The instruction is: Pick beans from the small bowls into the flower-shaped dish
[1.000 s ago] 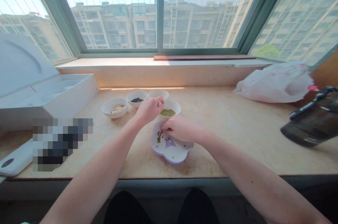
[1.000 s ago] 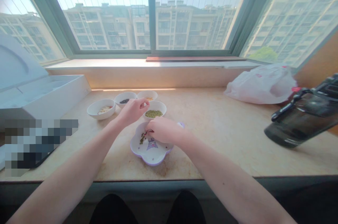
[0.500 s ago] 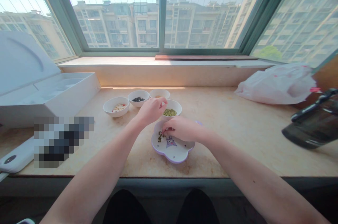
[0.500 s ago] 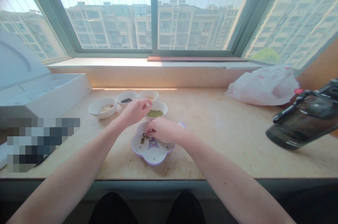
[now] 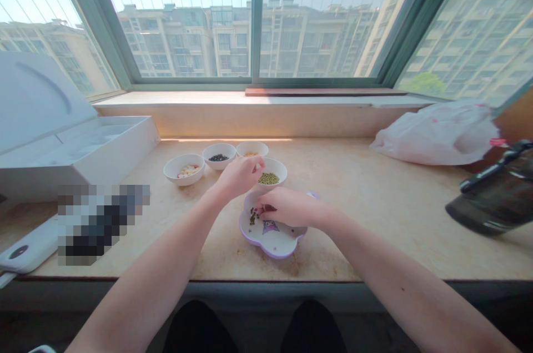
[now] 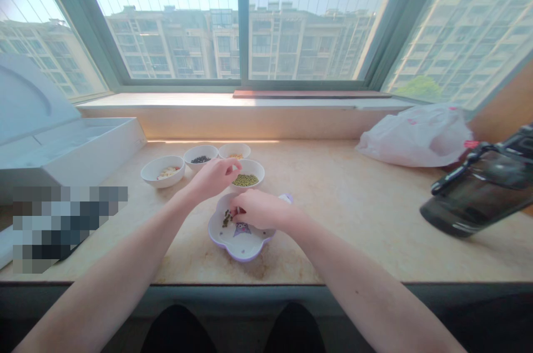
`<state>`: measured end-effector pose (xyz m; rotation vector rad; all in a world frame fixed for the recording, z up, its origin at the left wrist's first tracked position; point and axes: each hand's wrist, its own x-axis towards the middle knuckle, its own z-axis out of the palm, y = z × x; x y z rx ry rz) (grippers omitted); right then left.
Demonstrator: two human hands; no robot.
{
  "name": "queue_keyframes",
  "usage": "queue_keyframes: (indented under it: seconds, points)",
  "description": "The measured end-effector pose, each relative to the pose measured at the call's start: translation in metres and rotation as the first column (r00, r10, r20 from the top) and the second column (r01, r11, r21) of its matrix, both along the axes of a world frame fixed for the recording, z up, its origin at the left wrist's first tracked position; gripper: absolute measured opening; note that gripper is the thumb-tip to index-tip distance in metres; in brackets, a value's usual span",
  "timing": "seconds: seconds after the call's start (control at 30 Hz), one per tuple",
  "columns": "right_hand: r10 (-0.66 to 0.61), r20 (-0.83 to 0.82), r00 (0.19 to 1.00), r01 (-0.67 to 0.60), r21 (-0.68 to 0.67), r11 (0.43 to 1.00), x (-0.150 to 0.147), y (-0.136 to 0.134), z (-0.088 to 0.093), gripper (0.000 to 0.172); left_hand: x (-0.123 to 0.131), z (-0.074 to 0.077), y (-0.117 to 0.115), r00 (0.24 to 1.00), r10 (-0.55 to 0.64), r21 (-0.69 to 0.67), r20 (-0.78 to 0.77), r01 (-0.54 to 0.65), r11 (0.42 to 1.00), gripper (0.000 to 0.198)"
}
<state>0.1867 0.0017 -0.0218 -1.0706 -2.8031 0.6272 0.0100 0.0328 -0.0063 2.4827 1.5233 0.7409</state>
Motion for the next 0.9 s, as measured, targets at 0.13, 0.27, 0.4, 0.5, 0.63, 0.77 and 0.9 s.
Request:
queue_keyframes:
  seconds: [0.13,0.27,0.4,0.5,0.63,0.77,0.9]
  points:
    - [0.005,0.021,1.0,-0.006,0.031,1.0,-0.001,-0.005,0.002,0.013,0.0,0.003,-0.003,0.999,0.007,0.0,-0.034,-0.007,1.0,0.025]
    - [0.006,-0.12,0.993,-0.008,-0.018,1.0,0.0,-0.006,0.011,0.013,-0.003,0.01,-0.007,0.995,-0.008,0.002,-0.097,0.009,1.0,0.024]
    - [-0.132,-0.274,0.952,0.123,-0.051,0.991,0.005,-0.001,0.022,0.017,-0.008,0.021,-0.016,0.983,-0.069,-0.036,-0.17,0.064,0.997,0.023]
    - [-0.253,-0.328,0.91,0.254,-0.04,0.966,0.01,0.004,0.027,0.022,-0.009,0.03,-0.03,0.958,-0.129,-0.123,-0.256,0.1,0.987,0.026]
    - [-0.364,-0.301,0.881,0.382,0.003,0.924,0.012,0.01,0.024,0.021,-0.007,0.034,-0.049,0.925,-0.256,-0.269,-0.282,0.18,0.946,0.022]
    - [-0.409,-0.255,0.876,0.441,0.078,0.894,0.011,0.015,0.019,0.02,-0.002,0.027,-0.058,0.922,-0.249,-0.317,-0.297,0.151,0.936,0.017]
    - [-0.467,-0.259,0.846,0.51,0.136,0.849,0.012,0.017,0.02,0.017,0.005,0.023,-0.06,0.863,-0.229,-0.295,-0.451,0.099,0.95,0.017]
